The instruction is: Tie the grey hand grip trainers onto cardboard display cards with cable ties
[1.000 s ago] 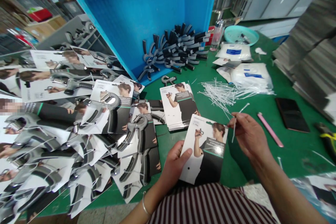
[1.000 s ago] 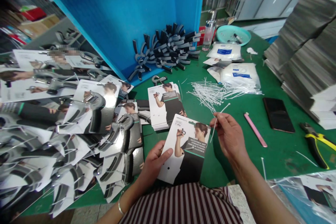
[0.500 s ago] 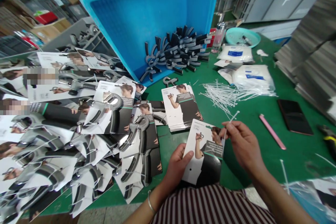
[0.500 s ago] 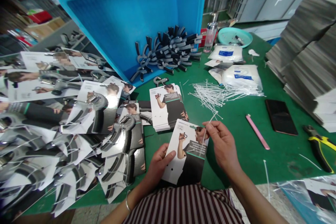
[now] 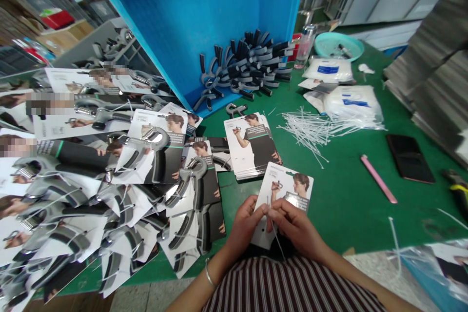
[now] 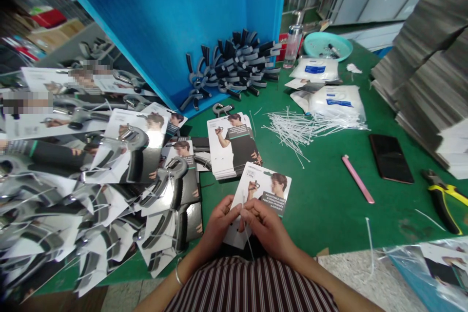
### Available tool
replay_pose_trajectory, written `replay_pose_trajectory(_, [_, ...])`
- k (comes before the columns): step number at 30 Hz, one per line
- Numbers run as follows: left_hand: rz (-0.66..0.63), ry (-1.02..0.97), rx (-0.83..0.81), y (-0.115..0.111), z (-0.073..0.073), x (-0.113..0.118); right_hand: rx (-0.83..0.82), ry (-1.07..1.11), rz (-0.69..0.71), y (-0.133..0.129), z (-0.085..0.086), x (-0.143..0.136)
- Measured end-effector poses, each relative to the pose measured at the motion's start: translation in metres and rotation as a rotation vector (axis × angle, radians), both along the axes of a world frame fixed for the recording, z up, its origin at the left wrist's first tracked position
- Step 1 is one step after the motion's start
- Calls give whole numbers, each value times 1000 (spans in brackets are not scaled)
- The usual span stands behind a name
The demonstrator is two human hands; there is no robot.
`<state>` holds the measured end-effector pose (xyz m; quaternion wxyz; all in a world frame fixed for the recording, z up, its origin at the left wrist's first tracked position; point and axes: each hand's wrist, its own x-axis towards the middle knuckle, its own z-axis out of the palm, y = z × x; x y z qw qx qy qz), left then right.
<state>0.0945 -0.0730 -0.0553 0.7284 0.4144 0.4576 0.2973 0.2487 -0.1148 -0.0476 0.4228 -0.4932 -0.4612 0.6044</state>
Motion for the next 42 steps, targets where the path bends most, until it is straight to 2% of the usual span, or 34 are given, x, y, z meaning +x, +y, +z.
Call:
replay_pose_trajectory(6, [4, -7, 11, 0, -5, 0, 21, -33, 18, -1, 4, -3])
replay_pose_trajectory(13, [-5, -58, -31, 0, -7, 0, 100, -87, 152, -13, 4, -16])
replay_pose_trajectory(15, [-10, -37, -20, 0, -8, 0, 97, -85, 152, -12, 2, -16])
replay_pose_trajectory(18, [-21, 38, 19, -1, -8, -1, 55, -82, 28, -2, 2, -2])
replay_pose_trajectory(21, [-11, 79, 50, -1, -7, -2, 18, -29, -230, 18, 6, 29])
replay_pose_trajectory(24, [29, 57, 14, 1, -3, -5, 41, 108, -523, 35, 9, 66])
replay_pose_trajectory(27, [104, -7, -41, 5, 4, -8, 20, 222, -679, 39, 7, 91])
replay_pose_trajectory(30, [145, -48, -41, 11, 13, -10, -43, 285, -683, 33, 0, 96])
replay_pose_trajectory(34, [115, -68, -38, 17, 27, -12, -97, 310, -642, 30, -3, 85])
replay_pose_trajectory(39, [158, -73, 29, 19, 37, -16, 20, 232, -593, 42, 21, 77])
replay_pose_trajectory(42, [152, 0, 75, 23, 40, -21, 137, 177, -623, 49, 38, 80])
